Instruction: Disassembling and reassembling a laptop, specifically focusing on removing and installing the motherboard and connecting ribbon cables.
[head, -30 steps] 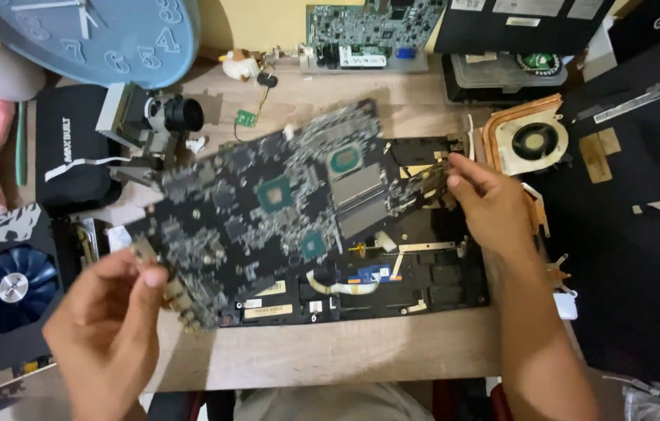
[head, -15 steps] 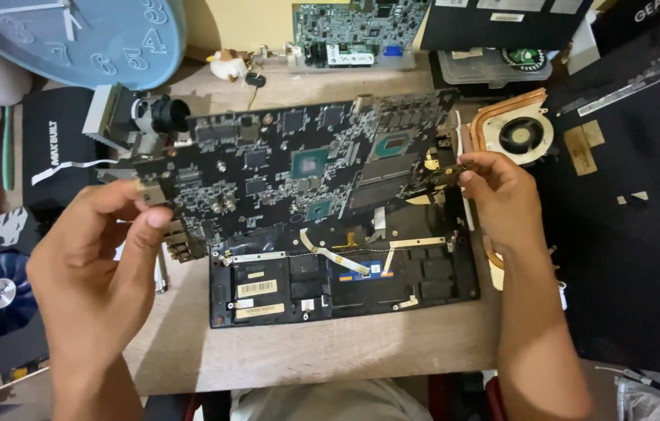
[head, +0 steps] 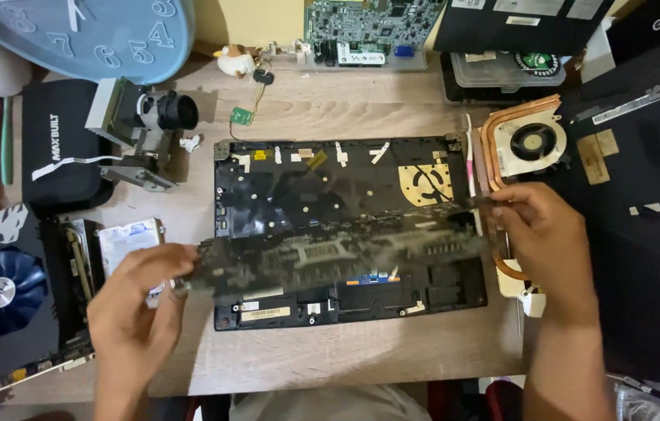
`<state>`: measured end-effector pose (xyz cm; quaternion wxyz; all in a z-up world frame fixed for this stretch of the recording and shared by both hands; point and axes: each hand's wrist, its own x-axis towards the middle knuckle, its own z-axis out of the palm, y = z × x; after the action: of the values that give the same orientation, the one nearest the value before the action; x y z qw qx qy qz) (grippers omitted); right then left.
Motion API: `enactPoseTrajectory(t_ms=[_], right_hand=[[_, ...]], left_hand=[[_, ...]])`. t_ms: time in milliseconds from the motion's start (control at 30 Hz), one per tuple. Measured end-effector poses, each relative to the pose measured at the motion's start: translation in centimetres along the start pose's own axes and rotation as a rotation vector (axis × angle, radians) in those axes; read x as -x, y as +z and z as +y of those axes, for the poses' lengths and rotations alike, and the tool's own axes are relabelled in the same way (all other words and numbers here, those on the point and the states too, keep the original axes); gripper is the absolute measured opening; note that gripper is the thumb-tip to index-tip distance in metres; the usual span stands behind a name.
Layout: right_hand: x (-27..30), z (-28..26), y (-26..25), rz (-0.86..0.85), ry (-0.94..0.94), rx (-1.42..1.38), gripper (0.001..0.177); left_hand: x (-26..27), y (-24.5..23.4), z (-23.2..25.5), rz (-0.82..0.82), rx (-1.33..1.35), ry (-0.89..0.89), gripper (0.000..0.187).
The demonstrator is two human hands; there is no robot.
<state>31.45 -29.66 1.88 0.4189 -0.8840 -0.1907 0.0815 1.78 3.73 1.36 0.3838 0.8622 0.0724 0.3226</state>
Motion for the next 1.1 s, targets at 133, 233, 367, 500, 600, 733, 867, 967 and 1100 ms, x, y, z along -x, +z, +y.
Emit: enactPoseTrajectory(t_ms=[133, 233, 367, 500, 600, 733, 867, 967, 1100], right_hand=[[1.5, 1.7, 0.7, 0.059, -0.081, 0.033, 0.016], [2.1, 2.8, 1.4, 0.101, -0.172, -0.050, 0.016], [2.2, 3.7, 1.6, 0.081, -0.127, -0.043, 0.018], [2.2, 3.5, 1.5, 0.083, -0.129, 0.009, 0.016], [1.8, 3.2, 1.6, 0.100, -0.037, -0.103, 0.014], [0.8, 2.2, 1.2, 0.080, -0.091, -0.069, 0.015], [-0.7, 1.2, 1.2, 0.048, 0.006, -0.119, 0.015], [-1.8, 1.2, 1.2, 0.042, 0.028, -0.135, 0.014], [-2.6, 0.6, 1.5, 0.012, 0.100, -0.090, 0.022]], left_hand=[[1.6, 0.4, -0.3, -0.021, 0.009, 0.082, 0.023], [2.2, 0.9, 0.0, 0.039, -0.045, 0.181, 0.011], [2.6, 1.0, 0.6, 0.046, -0.159, 0.226, 0.013], [2.6, 1.3, 0.4, 0.067, -0.096, 0.213, 0.008], [4.6, 1.5, -2.6, 0.070, -0.011, 0.087, 0.016], [1.4, 1.8, -1.3, 0.162, 0.051, 0.012, 0.016], [-1.8, 2.3, -0.7, 0.225, 0.107, -0.025, 0.010], [-3.4, 2.6, -0.4, 0.232, 0.225, -0.116, 0.011], [-4.6, 2.6, -0.4, 0.289, 0.323, -0.266, 0.010]])
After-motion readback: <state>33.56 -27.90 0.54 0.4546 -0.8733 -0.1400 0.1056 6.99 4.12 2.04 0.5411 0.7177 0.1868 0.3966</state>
